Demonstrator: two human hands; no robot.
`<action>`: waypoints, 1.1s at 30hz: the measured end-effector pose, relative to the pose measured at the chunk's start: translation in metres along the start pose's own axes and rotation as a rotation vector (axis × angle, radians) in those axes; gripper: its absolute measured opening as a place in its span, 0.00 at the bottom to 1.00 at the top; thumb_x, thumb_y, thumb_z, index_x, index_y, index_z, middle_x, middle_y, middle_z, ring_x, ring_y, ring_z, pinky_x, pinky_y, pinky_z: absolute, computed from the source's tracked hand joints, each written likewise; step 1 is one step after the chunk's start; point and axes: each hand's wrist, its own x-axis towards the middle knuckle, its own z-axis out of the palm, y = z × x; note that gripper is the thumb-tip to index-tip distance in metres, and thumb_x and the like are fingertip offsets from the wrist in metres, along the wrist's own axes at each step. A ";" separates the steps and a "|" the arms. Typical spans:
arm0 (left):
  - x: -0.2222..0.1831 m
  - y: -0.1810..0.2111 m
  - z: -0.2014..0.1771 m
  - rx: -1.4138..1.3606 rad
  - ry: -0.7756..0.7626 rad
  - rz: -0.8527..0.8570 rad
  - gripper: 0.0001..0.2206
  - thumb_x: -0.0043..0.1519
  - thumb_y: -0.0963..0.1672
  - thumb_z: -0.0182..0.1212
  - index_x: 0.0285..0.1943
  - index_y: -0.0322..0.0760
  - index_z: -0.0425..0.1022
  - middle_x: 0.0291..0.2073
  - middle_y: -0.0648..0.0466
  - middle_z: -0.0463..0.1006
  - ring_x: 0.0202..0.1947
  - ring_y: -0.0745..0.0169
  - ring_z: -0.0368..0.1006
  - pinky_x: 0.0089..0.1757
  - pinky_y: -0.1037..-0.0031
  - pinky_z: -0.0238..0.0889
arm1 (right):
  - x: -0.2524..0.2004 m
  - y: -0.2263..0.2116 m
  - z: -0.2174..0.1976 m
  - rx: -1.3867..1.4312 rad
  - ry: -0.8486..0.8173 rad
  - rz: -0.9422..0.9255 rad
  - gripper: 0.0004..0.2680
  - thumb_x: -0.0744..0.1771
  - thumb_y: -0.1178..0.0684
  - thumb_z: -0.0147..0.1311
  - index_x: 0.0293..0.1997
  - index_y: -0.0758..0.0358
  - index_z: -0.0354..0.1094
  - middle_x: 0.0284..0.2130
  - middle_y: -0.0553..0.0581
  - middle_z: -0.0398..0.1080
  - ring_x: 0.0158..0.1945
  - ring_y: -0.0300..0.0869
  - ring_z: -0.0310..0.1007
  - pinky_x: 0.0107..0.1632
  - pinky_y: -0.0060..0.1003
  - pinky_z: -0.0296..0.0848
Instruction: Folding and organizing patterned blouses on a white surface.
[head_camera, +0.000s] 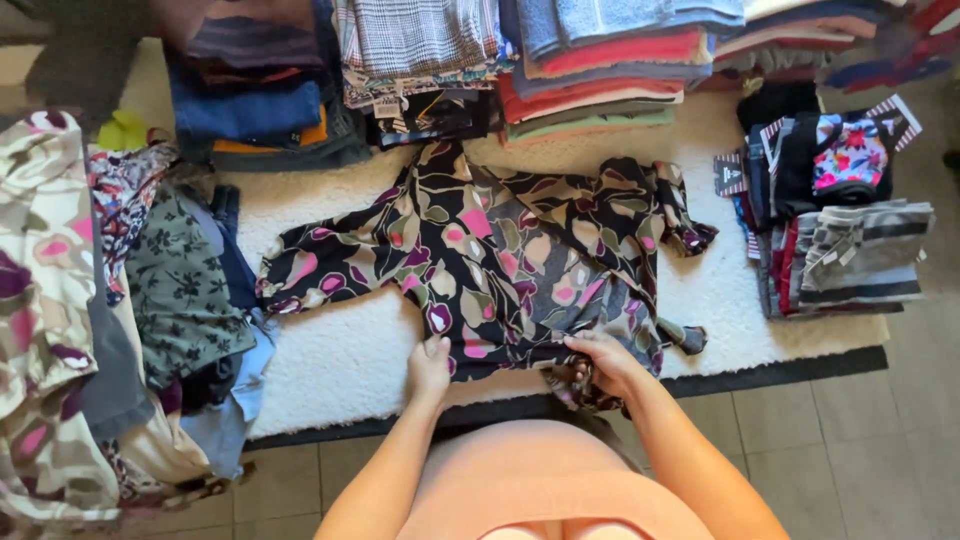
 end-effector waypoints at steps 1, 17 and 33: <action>-0.004 0.002 -0.003 0.042 0.075 -0.005 0.20 0.61 0.55 0.64 0.48 0.36 0.80 0.43 0.44 0.84 0.53 0.43 0.78 0.50 0.59 0.70 | -0.011 -0.009 -0.007 0.010 -0.083 0.006 0.09 0.64 0.51 0.66 0.35 0.60 0.67 0.24 0.51 0.64 0.23 0.41 0.69 0.30 0.36 0.75; 0.017 -0.025 0.020 -0.257 0.488 0.023 0.10 0.60 0.44 0.68 0.39 0.29 0.79 0.27 0.45 0.80 0.30 0.55 0.80 0.34 0.69 0.73 | -0.054 -0.084 -0.110 -0.614 -0.225 -0.300 0.04 0.62 0.61 0.57 0.35 0.71 0.75 0.22 0.56 0.70 0.29 0.40 0.66 0.35 0.34 0.67; -0.032 0.013 -0.011 0.017 0.387 0.000 0.13 0.65 0.47 0.58 0.51 0.36 0.79 0.34 0.48 0.82 0.34 0.48 0.76 0.41 0.63 0.69 | -0.127 -0.143 -0.228 -0.928 0.127 -0.189 0.06 0.62 0.62 0.65 0.34 0.75 0.73 0.24 0.65 0.74 0.24 0.50 0.72 0.28 0.40 0.71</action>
